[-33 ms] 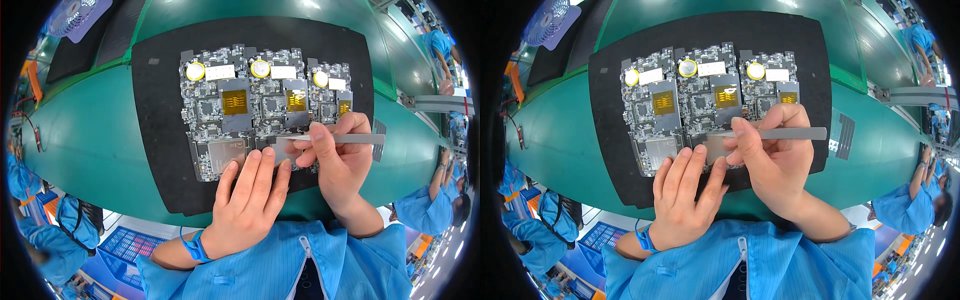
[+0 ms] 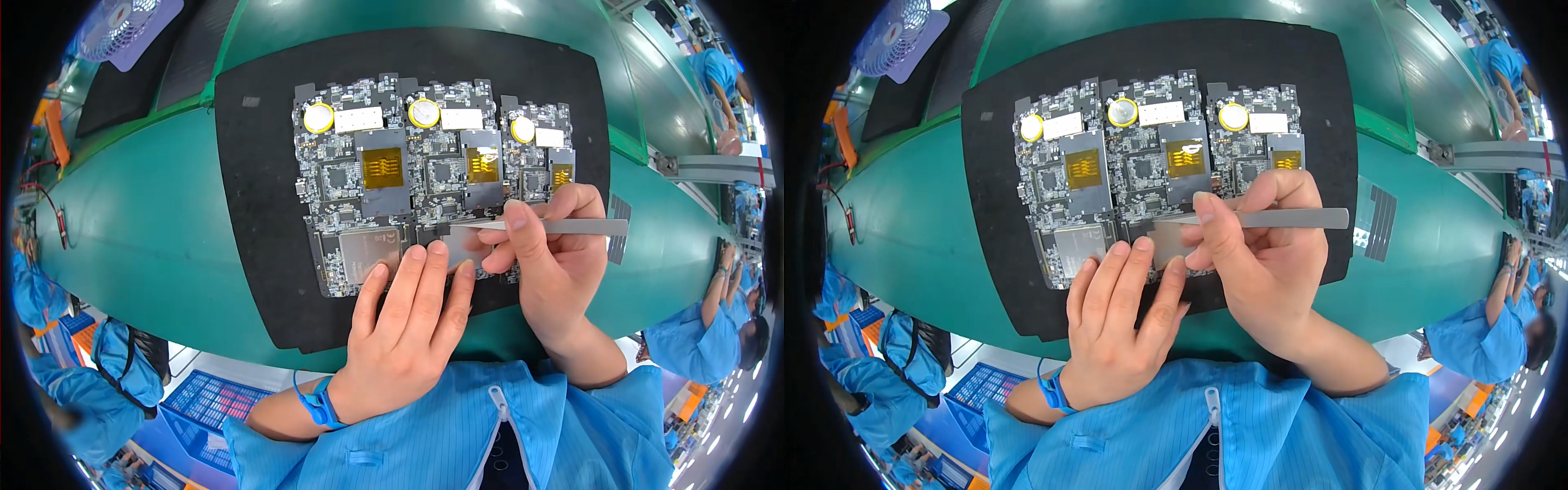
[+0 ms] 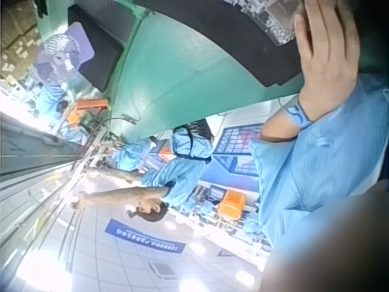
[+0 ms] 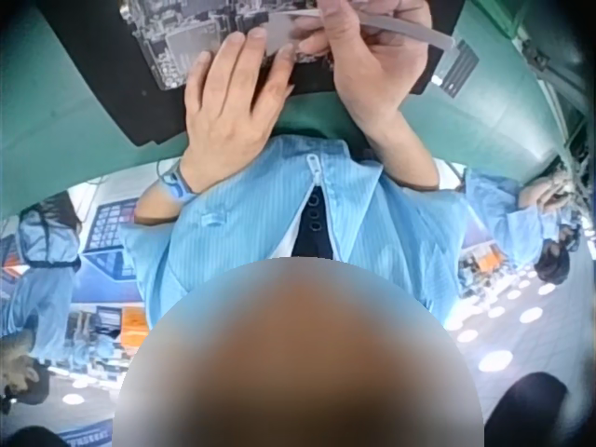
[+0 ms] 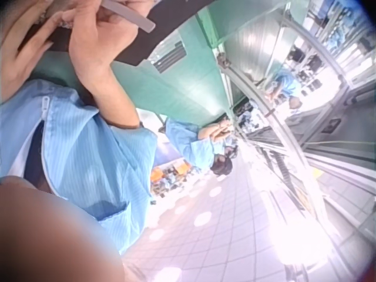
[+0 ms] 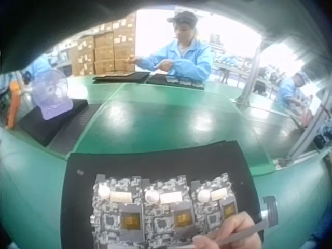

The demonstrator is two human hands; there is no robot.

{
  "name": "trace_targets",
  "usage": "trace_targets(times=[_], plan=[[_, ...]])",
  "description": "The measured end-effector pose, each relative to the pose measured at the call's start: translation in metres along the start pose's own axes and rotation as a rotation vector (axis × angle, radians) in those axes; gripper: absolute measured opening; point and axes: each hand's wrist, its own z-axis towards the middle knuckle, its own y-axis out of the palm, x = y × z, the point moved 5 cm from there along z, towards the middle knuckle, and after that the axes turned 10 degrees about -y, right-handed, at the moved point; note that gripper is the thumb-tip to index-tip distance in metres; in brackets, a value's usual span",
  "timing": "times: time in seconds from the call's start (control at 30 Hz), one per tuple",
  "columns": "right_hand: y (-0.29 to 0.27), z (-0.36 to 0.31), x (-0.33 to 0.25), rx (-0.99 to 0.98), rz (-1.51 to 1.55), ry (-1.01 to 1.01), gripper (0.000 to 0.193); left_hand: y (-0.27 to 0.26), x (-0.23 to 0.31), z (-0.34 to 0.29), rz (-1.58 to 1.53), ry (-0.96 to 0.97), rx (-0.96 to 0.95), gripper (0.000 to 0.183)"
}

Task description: The person uses tweezers to pick up small rectangular components from a tray and places them onto specific areas of three circuit boards arranged on a black mat. The person repeats this process for each board, carefully positioning the components with the tool.

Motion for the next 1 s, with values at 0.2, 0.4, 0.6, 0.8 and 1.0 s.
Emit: trace_targets(times=[0.2,0.4,0.6,0.8,1.0], plan=[[0.002,-0.001,0.001,0.022,0.028,0.015,0.026,-0.002,-0.001,0.002,-0.004,0.017,-0.011,0.044],[0.003,-0.002,0.000,0.007,0.033,-0.001,0.025,-0.004,-0.002,0.006,-0.019,0.023,-0.007,0.042],[0.004,-0.004,-0.005,-0.034,-0.054,-0.100,0.027,-0.007,-0.004,0.018,-0.174,-0.017,-0.093,0.045],[0.002,-0.012,-0.006,-0.059,-0.077,-0.361,0.024,-0.017,-0.009,0.032,-0.327,-0.067,-0.218,0.049],[0.008,-0.013,-0.007,-0.225,-0.150,-0.374,0.023,-0.009,-0.003,0.006,-0.168,-0.003,-0.032,0.045]])
